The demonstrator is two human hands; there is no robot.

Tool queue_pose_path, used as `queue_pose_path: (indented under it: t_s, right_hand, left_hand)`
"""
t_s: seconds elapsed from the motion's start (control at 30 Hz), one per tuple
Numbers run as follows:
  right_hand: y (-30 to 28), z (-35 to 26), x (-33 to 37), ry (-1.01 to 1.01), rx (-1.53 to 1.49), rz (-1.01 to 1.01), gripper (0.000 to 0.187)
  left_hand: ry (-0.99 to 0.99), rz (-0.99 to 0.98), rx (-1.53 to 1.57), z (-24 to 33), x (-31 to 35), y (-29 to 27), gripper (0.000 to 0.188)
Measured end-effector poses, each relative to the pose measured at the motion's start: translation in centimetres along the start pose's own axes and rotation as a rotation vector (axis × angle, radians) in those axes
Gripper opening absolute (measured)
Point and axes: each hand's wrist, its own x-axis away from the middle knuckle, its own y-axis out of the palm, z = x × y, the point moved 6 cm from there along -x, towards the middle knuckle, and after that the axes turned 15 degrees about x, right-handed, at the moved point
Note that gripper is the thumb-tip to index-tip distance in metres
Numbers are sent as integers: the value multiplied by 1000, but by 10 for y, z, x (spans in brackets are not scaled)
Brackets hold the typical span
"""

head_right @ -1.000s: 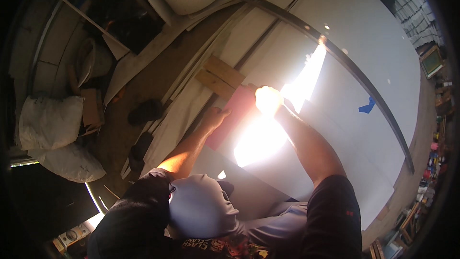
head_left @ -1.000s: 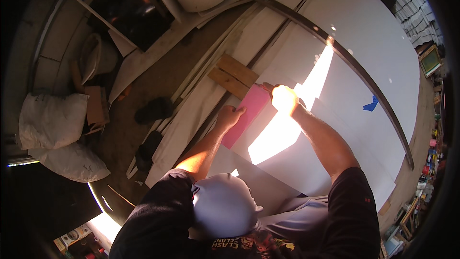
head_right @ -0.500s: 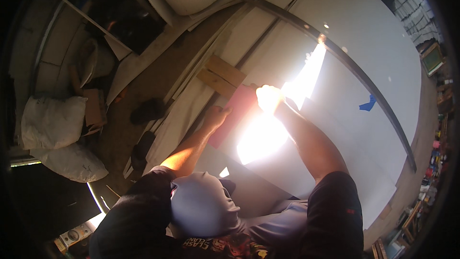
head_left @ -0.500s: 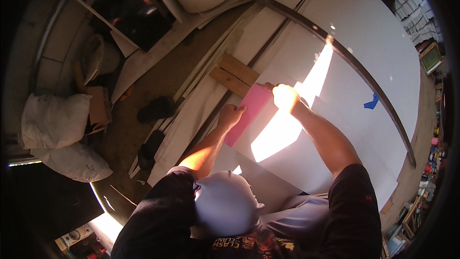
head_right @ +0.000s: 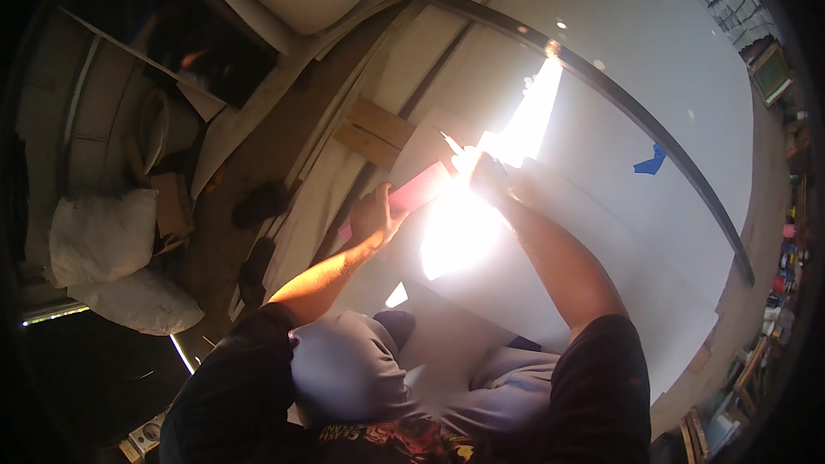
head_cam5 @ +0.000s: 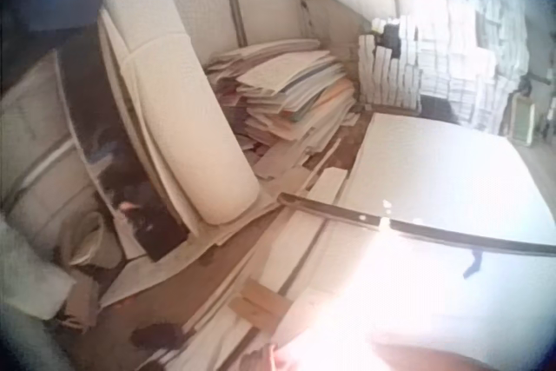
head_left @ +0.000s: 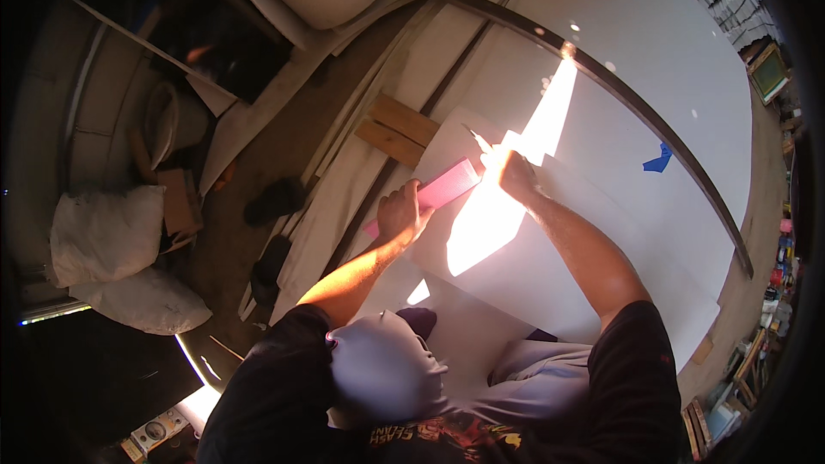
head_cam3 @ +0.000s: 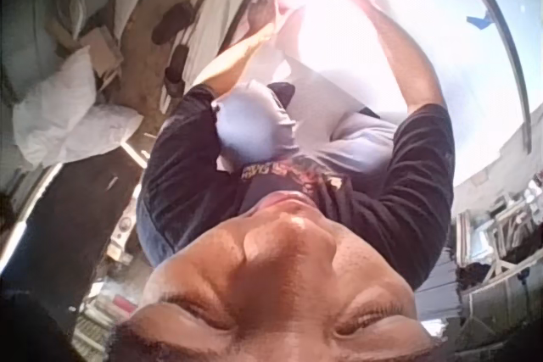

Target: The person sits on the floor and uses a utility knife and a long metal ruler to cut a large white foam board into long strips. They measure, score, and snap the board, then stack the cut pieces aside.

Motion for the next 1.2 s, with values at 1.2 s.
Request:
queue_pose_path:
  t_s: [1.2]
  right_hand:
    - [-250,97,807,1813,-1228,1386,39]
  left_hand:
    - [523,-823,250,816,219,5,40]
